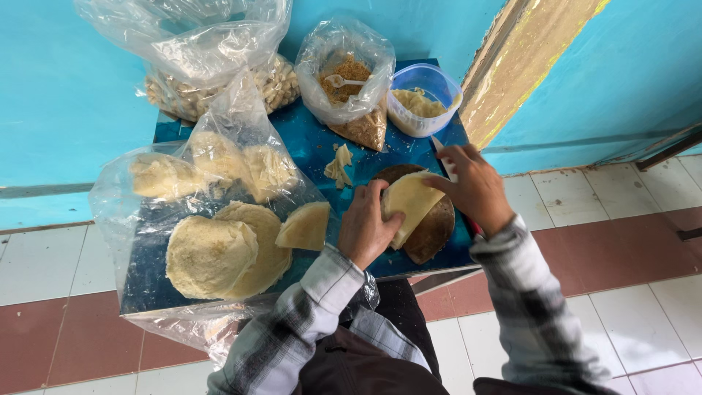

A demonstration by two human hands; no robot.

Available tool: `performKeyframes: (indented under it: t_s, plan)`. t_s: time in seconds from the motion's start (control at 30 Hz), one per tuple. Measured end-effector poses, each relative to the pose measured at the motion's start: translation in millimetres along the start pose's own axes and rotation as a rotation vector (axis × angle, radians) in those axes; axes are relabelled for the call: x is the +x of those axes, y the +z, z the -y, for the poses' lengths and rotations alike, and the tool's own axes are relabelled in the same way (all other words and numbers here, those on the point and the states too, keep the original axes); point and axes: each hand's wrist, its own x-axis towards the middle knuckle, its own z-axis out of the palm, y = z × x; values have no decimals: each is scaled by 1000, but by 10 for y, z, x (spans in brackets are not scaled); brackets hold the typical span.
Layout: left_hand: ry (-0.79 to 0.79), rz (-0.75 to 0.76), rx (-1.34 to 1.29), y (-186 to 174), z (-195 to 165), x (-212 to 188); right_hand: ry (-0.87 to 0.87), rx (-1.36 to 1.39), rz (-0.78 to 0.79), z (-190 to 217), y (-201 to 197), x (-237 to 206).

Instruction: The person peels thin dough sheets one at a time from a stack of round dough discs on a small table, stretches and flattens each sheet by hand, and stacks the separated sheets. They use a knife to cut a thick dough block into pieces and continue peeling and stacking the thin sheets.

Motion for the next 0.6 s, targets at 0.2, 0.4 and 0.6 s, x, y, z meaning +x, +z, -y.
performKeyframes:
  t_s: [0.2,0.4,0.6]
  plan:
    - [65,-60,-20,-10,71,-105,260,-342,161,-81,-115,-862]
    - [140,43,-233,-139,185,-5,206,-353,37,-219,-190,-1007]
    - [88,190,-225,-235,243,21,68,-290,-25,101,-365,-1193]
